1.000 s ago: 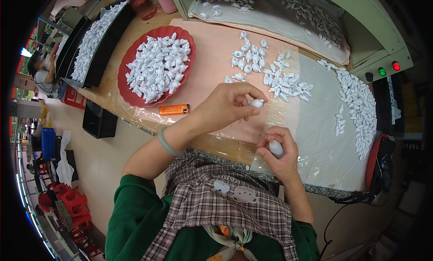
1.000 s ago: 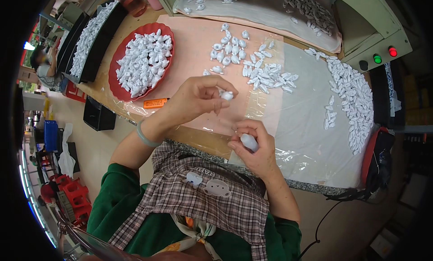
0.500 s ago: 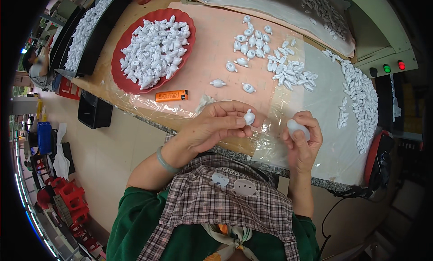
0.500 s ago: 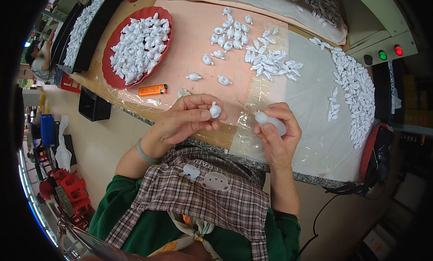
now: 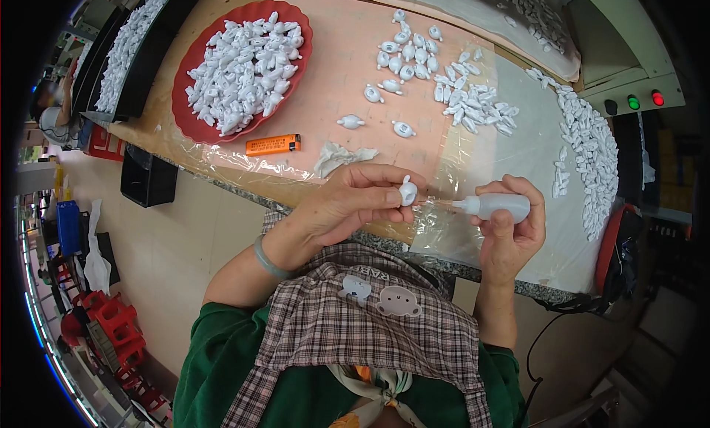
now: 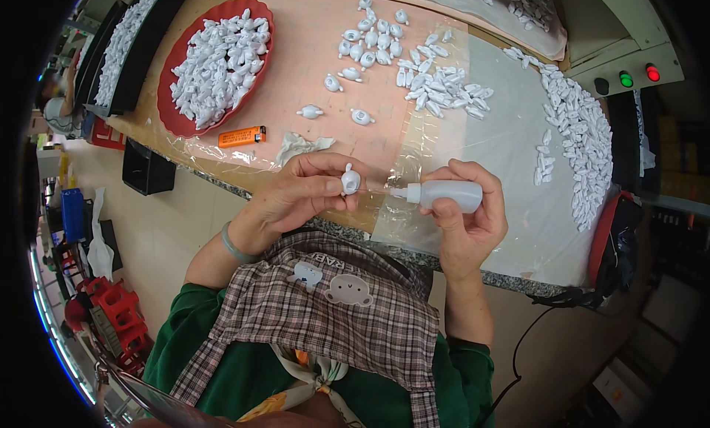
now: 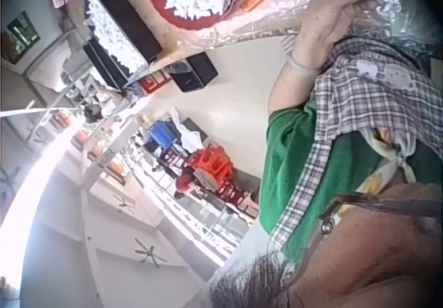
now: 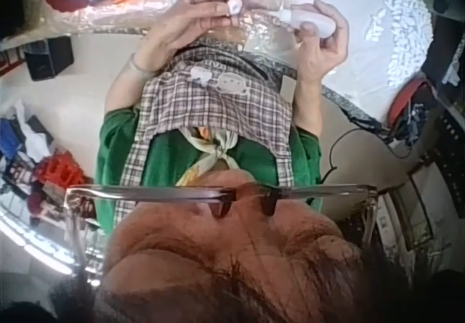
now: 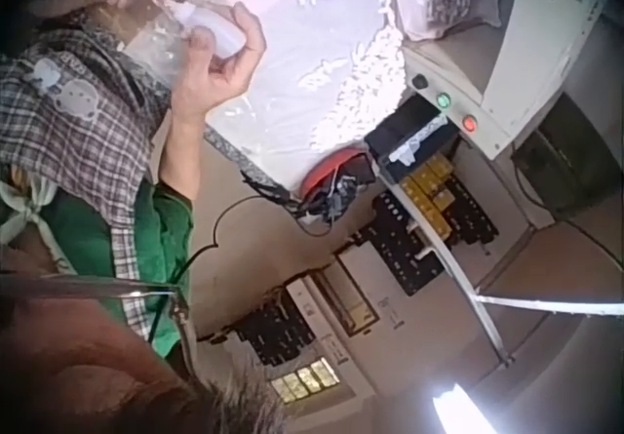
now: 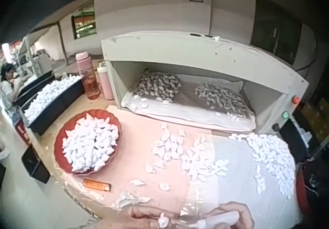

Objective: Applying glue to small white plastic components and joining them together at a workbench.

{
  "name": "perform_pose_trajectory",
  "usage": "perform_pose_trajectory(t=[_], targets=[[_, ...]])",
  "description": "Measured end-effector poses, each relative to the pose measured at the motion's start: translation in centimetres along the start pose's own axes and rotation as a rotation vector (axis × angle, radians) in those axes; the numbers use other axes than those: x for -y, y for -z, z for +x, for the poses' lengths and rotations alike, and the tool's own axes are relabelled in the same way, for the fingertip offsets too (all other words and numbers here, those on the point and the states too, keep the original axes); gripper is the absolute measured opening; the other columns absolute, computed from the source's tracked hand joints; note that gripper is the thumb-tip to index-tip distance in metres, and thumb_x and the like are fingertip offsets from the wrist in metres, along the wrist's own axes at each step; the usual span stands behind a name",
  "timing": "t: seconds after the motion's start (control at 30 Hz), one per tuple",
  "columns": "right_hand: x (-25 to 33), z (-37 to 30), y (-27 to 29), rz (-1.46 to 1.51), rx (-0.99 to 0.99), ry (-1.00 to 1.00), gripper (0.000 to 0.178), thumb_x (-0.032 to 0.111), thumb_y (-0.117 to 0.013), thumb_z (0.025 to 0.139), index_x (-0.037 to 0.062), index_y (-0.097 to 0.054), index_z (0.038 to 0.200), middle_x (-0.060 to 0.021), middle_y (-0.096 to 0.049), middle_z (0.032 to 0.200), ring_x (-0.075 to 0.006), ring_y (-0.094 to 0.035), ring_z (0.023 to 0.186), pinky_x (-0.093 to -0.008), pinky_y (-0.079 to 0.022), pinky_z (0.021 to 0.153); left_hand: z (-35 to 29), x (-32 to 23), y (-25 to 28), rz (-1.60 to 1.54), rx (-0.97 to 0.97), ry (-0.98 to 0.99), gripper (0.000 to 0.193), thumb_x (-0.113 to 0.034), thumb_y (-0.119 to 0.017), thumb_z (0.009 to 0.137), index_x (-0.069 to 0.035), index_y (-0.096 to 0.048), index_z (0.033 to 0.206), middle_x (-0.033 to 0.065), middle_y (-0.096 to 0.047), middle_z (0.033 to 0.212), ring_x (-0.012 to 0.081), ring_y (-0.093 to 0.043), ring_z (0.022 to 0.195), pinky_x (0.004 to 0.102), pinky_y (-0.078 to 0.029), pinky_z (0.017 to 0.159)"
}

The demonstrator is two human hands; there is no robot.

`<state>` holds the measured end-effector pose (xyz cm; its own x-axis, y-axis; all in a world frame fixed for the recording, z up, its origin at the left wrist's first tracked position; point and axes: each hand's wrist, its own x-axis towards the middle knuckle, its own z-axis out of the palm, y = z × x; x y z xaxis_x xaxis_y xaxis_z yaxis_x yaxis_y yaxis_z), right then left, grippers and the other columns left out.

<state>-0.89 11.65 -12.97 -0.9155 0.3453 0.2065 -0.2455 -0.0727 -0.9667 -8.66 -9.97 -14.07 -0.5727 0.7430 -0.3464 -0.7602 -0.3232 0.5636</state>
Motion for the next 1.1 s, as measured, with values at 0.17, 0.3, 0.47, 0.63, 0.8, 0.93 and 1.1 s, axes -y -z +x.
perform_pose_trajectory(t=[0.17,0.3,0.47,0.63,0.8,0.93,1.1], targets=[[0.42,-0.42,-0.1,-0.241,0.035,0.169,0.047,0.037,-0.058,0.093,-0.002,-0.05,0.118,-0.0161,-0.065,0.089,-0.0108,-0.055,0.061,-0.0185,-0.039,0.048,0.08,0.09,0.45,0.025,0.073,-0.027,0.031,-0.007,-0.062,0.088,0.006,-0.059,0.117,0.0102,-0.066,0.098,0.0127,-0.064,0.085,0.0222,-0.053,0.076],[0.55,-0.6,0.09,-0.345,0.054,0.241,0.046,0.037,-0.058,0.093,-0.0015,-0.05,0.118,-0.0158,-0.065,0.089,-0.01,-0.055,0.062,-0.0179,-0.039,0.05,0.03,0.19,0.45,0.04,0.059,-0.028,0.031,-0.007,-0.062,0.088,0.007,-0.06,0.116,0.0096,-0.066,0.097,0.012,-0.063,0.083,0.0216,-0.052,0.076],[0.52,-0.74,0.06,-0.434,0.044,0.298,0.045,0.036,-0.057,0.093,-0.0015,-0.052,0.117,-0.0153,-0.066,0.088,-0.0093,-0.054,0.062,-0.0175,-0.039,0.051,-0.03,0.12,0.35,0.071,0.055,-0.015,0.032,-0.006,-0.062,0.088,0.007,-0.06,0.116,0.0087,-0.066,0.096,0.0115,-0.062,0.08,0.0228,-0.052,0.077],[0.57,-0.71,0.08,-0.443,0.058,0.324,0.043,0.035,-0.057,0.093,-0.0016,-0.052,0.115,-0.0155,-0.066,0.088,-0.009,-0.054,0.062,-0.0176,-0.04,0.051,0.07,0.19,0.35,0.072,0.066,-0.021,0.032,-0.006,-0.062,0.087,0.007,-0.059,0.117,0.0092,-0.066,0.096,0.0118,-0.062,0.081,0.0236,-0.052,0.077],[0.74,-0.73,0.09,-0.45,0.072,0.318,0.043,0.035,-0.057,0.093,-0.002,-0.053,0.113,-0.0157,-0.067,0.087,-0.009,-0.055,0.062,-0.0176,-0.04,0.051,0.11,0.26,0.47,0.048,0.067,-0.007,0.032,-0.005,-0.062,0.088,0.007,-0.059,0.117,0.0096,-0.066,0.095,0.0119,-0.063,0.08,0.0233,-0.053,0.077],[0.75,-0.62,0.18,-0.464,0.099,0.33,0.042,0.035,-0.058,0.093,-0.0022,-0.052,0.113,-0.0158,-0.067,0.087,-0.0098,-0.056,0.062,-0.0177,-0.041,0.051,0.22,0.35,0.62,0.06,0.08,-0.015,0.032,-0.005,-0.062,0.088,0.007,-0.059,0.117,0.0094,-0.066,0.095,0.0118,-0.063,0.081,0.0228,-0.053,0.078],[0.58,-0.54,0.3,-0.458,0.117,0.335,0.042,0.034,-0.058,0.093,-0.0023,-0.052,0.113,-0.0158,-0.066,0.087,-0.0105,-0.057,0.063,-0.0178,-0.042,0.051,0.16,0.35,0.62,0.077,0.059,-0.002,0.034,-0.006,-0.063,0.086,0.007,-0.059,0.117,0.0111,-0.065,0.097,0.0129,-0.062,0.08,0.026,-0.053,0.077]])
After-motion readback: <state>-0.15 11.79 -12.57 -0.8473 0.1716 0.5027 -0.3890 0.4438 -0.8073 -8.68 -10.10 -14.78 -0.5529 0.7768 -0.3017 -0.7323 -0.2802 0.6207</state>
